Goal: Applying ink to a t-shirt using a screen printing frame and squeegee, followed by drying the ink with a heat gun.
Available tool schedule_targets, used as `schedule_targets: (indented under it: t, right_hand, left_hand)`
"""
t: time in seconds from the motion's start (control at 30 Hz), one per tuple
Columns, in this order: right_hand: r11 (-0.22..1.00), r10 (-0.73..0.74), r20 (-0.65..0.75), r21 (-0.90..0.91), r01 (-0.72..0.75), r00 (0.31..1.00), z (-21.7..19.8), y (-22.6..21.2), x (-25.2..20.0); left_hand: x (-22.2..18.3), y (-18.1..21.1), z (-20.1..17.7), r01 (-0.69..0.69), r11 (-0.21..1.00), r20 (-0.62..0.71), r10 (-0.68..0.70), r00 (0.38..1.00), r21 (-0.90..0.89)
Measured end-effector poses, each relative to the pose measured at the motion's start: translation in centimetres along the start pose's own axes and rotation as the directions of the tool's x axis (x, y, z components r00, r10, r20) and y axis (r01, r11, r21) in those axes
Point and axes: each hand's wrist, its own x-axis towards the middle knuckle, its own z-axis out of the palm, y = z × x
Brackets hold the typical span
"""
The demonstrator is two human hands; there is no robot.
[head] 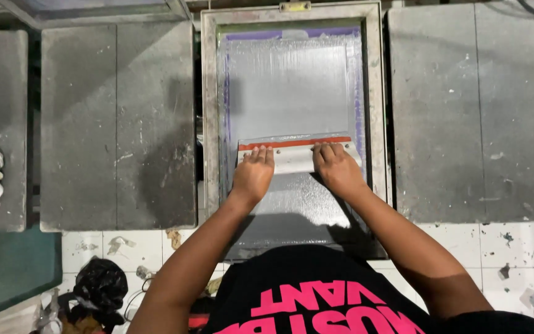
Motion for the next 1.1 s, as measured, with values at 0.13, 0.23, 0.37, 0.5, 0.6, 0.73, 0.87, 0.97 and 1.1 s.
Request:
schedule_targets:
  t: [0.13, 0.23, 0.37, 0.5, 0.6, 0.73, 0.87, 0.97, 1.1]
  right_hand:
    - [0.999, 0.007, 0.017, 0.034, -0.007, 1.0, -3.1, -2.3, -1.7]
    - [0.999, 0.006, 0.028, 0.034, -0.007, 1.0, -4.4, -3.9, -3.4]
    - [0.998, -0.016, 0.043, 0.056, 0.014, 0.999, -6.3, -5.8, -5.4]
    - [0.997, -0.032, 0.057, 0.078, 0.028, 0.998, -7.4, -7.0, -6.6]
    - [0.995, -0.048, 0.067, 0.092, 0.042, 0.997, -9.3, -7.3, -6.5]
    - [0.991, -0.038, 0.119, 0.131, 0.022, 0.992, -10.4, -7.8, -6.9]
    - [0.98, -0.052, 0.178, 0.198, 0.016, 0.983, -11.3, -7.7, -6.8]
    - [0.969, -0.07, 0.23, 0.248, 0.011, 0.971, -11.9, -7.5, -6.9]
    - [0.958, -0.078, 0.299, 0.285, -0.011, 0.951, -12.5, -7.2, -6.7]
  left_hand:
    - [-3.1, 2.1, -3.8, 0.011, 0.998, 0.057, -0.007, 0.998, -0.068]
    - [-5.4, 3.3, -5.2, 0.036, 0.983, 0.142, -0.01, 0.99, -0.18]
    - [-8.6, 4.6, -5.7, 0.019, 0.984, 0.202, 0.018, 0.979, -0.179]
    - [-10.5, 5.4, -6.9, 0.029, 0.977, 0.245, 0.025, 0.969, -0.211]
    - [-11.8, 5.7, -6.2, 0.024, 0.976, 0.27, 0.036, 0.962, -0.216]
    - [-12.0, 5.9, -7.3, 0.046, 0.966, 0.336, 0.044, 0.941, -0.256]
    - [-12.0, 5.7, -7.6, 0.044, 0.959, 0.349, 0.059, 0.935, -0.279]
    - [-12.0, 5.7, -8.1, 0.035, 0.962, 0.381, 0.074, 0.921, -0.272]
    - [-10.9, 5.4, -10.5, 0.006, 0.957, 0.371, 0.107, 0.922, -0.29]
